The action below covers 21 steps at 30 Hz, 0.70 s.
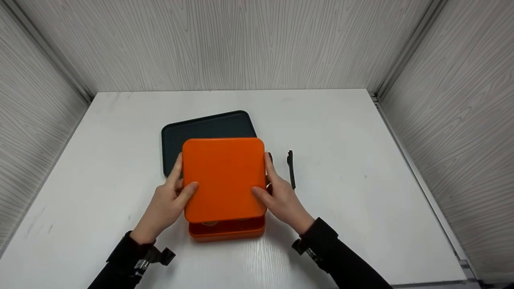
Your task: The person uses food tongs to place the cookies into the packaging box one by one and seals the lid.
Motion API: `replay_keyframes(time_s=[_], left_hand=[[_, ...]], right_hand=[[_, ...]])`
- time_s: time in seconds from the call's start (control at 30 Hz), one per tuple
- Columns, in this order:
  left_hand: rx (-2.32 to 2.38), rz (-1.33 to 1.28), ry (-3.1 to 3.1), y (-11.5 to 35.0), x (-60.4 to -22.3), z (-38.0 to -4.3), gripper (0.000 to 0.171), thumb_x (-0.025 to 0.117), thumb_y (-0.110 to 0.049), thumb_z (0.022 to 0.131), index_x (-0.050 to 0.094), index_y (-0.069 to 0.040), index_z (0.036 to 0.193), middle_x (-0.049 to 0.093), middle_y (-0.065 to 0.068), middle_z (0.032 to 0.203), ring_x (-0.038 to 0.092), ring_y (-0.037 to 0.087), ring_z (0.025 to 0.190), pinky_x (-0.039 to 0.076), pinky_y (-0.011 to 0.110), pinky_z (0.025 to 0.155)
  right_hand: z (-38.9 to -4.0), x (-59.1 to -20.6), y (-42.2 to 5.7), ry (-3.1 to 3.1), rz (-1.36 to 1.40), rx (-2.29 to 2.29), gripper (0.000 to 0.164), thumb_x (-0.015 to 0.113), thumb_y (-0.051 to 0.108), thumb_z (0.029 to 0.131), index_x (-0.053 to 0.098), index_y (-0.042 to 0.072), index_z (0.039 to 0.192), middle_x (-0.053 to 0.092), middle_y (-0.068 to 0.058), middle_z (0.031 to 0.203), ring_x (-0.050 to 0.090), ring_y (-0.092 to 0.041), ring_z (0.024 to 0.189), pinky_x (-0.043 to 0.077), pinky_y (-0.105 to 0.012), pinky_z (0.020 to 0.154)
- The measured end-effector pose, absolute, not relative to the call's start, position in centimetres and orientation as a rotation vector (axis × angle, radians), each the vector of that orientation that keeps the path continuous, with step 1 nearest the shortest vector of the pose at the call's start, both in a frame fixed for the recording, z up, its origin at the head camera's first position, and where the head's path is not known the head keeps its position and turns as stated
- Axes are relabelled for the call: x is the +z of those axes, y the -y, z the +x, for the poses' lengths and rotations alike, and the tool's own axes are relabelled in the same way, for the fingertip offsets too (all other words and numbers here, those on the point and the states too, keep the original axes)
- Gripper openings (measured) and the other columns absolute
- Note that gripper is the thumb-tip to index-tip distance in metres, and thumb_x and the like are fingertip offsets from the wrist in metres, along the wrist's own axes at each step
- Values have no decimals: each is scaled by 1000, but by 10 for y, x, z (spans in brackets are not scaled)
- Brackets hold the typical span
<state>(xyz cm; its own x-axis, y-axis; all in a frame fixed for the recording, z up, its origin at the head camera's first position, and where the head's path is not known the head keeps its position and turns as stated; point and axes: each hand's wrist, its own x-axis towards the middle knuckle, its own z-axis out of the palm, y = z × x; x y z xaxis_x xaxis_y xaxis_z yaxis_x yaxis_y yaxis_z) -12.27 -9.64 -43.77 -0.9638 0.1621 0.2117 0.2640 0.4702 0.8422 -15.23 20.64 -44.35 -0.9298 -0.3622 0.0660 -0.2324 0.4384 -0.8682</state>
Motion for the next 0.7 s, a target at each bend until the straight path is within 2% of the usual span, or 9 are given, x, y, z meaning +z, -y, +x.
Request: replay_keyframes(time_s=[0.07,0.17,0.33,0.47,0.7], left_hand=[[-1373,-355,2686,96,-440,-123,81,55,-36,106,8,-6,165,41,-6,59,37,10,47,32,24,49],[-1242,-308,2788,96,-442,-124,81,54,-37,106,10,-1,163,38,-6,55,35,11,43,28,26,46],[-1117,-226,2922,93,-449,-127,78,51,-40,107,14,1,162,40,-2,56,39,16,46,31,30,48],[-1059,-163,3009,91,-455,-131,77,49,-42,107,17,2,162,46,1,58,46,19,50,35,32,50],[-981,-61,3111,88,-465,-137,76,47,-44,107,20,2,161,50,4,60,50,21,53,37,33,50]], right_hand=[[-153,-445,-206,-2571,-539,-1473,90,68,28,99,8,24,166,68,-11,120,65,-19,86,56,-25,74],[-153,-447,-206,-2596,-554,-1412,90,68,31,100,8,21,166,61,-13,141,66,-19,110,56,-29,91],[-155,-453,-203,-2675,-543,-1268,87,64,38,101,10,17,166,48,-16,154,59,-25,129,50,-44,104],[-157,-459,-200,-2725,-513,-1142,84,60,39,103,13,9,165,40,-21,158,50,-32,138,41,-52,112],[-160,-467,-195,-2737,-497,-997,80,56,37,106,12,3,163,42,-27,155,53,-38,133,41,-54,111]])
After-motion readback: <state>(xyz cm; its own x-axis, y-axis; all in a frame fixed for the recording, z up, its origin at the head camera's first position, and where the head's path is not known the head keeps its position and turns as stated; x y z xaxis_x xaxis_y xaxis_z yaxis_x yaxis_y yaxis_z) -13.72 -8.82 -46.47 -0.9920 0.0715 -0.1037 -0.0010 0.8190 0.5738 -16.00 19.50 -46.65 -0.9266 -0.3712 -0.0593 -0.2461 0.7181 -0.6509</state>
